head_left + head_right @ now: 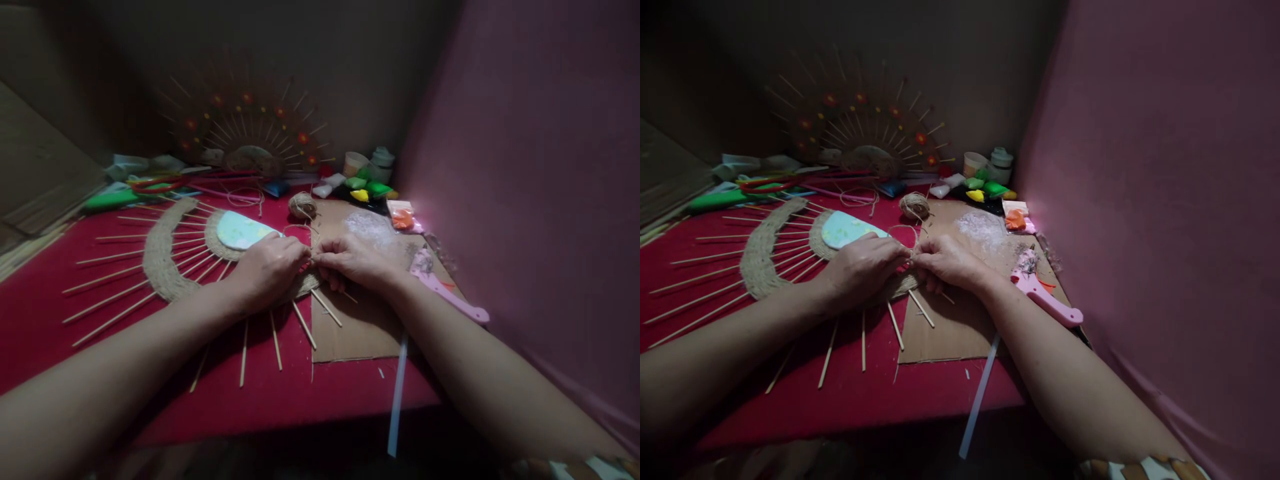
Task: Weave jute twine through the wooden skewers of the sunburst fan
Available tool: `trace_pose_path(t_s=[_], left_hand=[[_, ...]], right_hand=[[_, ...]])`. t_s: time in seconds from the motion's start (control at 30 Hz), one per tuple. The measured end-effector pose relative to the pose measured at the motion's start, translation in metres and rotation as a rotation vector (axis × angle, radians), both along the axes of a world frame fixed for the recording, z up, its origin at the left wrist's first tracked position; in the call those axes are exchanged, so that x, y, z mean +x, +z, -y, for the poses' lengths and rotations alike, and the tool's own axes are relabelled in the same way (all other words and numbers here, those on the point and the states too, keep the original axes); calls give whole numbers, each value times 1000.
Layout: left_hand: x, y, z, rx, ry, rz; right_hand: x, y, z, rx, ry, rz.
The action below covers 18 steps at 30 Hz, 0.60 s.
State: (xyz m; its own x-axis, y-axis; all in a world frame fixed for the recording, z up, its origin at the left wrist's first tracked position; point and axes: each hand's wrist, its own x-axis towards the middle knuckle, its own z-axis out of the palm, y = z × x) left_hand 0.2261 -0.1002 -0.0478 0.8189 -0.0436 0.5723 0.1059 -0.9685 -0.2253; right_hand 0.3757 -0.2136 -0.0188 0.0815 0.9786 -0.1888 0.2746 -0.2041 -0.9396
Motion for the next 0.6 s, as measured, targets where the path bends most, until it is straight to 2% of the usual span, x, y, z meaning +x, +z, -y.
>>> trace_pose_path(t_s=[0.17,0.37,0.5,0.6], left_hand=[[3,9,10,155,-7,-25],[9,16,17,215,15,43],[9,18,9,191,39,17],[2,23,-5,137,167,14]], right_hand=[[0,2,1,3,15,24],[0,2,1,50,4,-14],[1,0,2,71,-16,-89],[1,1,3,44,-23,-107]])
